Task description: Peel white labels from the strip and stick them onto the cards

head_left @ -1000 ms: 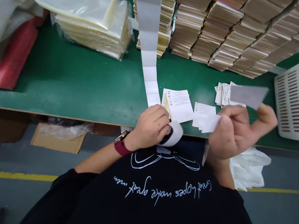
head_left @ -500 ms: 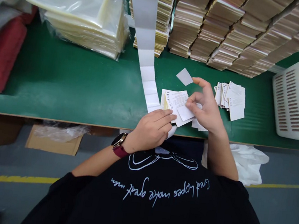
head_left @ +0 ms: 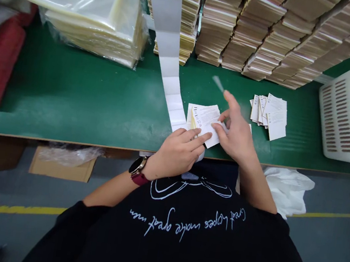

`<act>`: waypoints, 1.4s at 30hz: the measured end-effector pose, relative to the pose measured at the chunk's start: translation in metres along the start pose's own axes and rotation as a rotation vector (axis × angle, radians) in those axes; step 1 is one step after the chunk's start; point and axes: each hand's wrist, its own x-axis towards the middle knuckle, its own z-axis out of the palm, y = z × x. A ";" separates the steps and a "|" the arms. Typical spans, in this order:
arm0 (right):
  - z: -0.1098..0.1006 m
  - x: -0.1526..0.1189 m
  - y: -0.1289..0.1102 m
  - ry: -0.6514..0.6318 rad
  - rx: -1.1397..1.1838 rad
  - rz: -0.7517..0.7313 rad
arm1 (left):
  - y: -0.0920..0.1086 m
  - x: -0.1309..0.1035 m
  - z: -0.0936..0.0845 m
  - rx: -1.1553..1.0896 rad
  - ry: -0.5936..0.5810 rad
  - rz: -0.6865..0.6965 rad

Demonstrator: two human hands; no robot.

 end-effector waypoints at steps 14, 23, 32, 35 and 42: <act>0.007 -0.022 0.010 0.332 0.204 0.136 | 0.004 -0.001 0.004 -0.096 -0.027 0.052; 0.000 -0.025 0.011 0.436 -0.048 0.138 | 0.006 -0.007 0.010 -0.136 0.038 0.009; -0.002 -0.036 0.025 0.376 0.152 0.194 | 0.007 -0.007 0.015 -0.123 0.065 0.042; 0.004 -0.033 0.021 0.368 0.217 0.178 | 0.006 -0.006 0.015 -0.129 0.064 0.042; -0.034 -0.051 0.044 0.317 0.018 0.209 | 0.007 -0.008 0.014 -0.146 0.071 0.015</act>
